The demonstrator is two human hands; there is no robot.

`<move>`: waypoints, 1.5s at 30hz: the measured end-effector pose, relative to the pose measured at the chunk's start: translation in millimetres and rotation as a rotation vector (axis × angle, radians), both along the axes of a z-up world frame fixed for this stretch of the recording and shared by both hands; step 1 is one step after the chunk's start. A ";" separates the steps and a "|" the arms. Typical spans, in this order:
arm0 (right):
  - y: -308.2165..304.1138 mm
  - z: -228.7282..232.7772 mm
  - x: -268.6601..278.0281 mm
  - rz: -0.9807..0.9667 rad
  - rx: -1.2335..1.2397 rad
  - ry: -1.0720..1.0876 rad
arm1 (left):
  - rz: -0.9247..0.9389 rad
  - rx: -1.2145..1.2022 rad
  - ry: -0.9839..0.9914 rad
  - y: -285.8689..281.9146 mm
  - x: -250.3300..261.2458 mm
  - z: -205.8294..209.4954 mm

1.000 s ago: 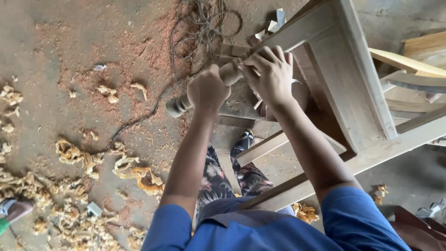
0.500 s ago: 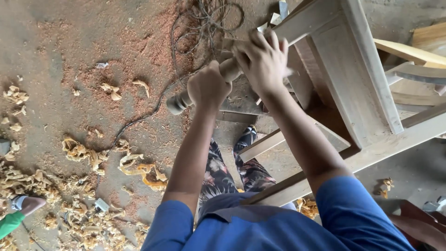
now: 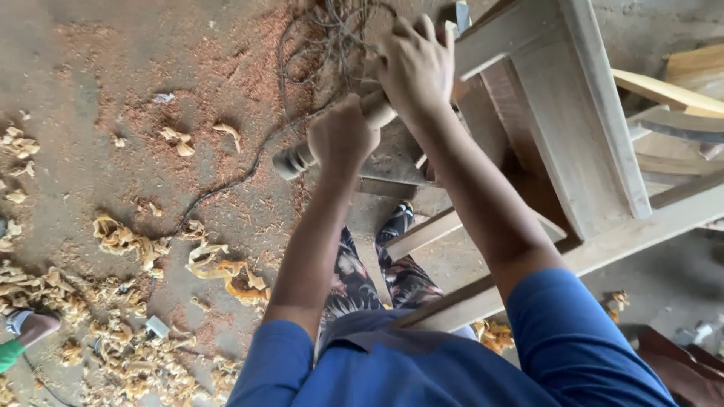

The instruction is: The person sands a wooden table leg using a sanding block. They hold the leg with one hand and rub the sanding block along the curved and grooved surfaces with the other hand, focusing on smoothing the wood.

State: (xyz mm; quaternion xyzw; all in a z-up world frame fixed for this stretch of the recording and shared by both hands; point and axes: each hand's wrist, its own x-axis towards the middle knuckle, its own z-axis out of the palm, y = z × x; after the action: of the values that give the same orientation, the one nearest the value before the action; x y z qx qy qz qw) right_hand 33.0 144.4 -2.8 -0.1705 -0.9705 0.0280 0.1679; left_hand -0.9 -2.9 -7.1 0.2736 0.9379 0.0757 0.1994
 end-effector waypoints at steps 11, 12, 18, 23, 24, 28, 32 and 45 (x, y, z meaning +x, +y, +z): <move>-13.5 -81.6 99.4 -0.114 -0.116 0.524 | -0.021 0.040 0.098 0.1 0.0 -1.9; -17.9 -54.1 85.7 -0.076 -0.070 0.544 | -0.005 0.021 0.058 -0.1 1.6 1.2; -6.3 -1.0 4.5 -0.085 0.043 0.105 | 0.007 0.003 0.011 1.2 -0.9 -1.2; -5.7 -3.7 8.6 -0.033 -0.085 -0.128 | -0.008 -0.019 0.038 -1.9 -3.5 -4.0; -11.7 -7.2 31.0 0.003 -0.046 0.182 | -0.020 0.026 0.063 -2.9 -2.0 -3.2; -8.5 -58.0 90.4 0.099 0.002 0.577 | 0.013 -0.001 0.020 -5.8 1.0 -15.0; -18.1 -8.3 58.4 0.097 0.002 0.554 | -0.006 -0.054 -0.044 -4.0 0.6 -13.1; -27.4 -3.8 20.6 -0.028 -0.064 0.125 | -0.012 -0.003 0.072 -3.1 -2.6 -10.0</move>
State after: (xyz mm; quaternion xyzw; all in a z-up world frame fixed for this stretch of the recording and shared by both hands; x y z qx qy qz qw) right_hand 53.6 117.0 -6.6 -0.1872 -0.9543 0.0672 0.2233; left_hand -3.5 -6.0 -17.1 0.2817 0.9429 0.0630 0.1663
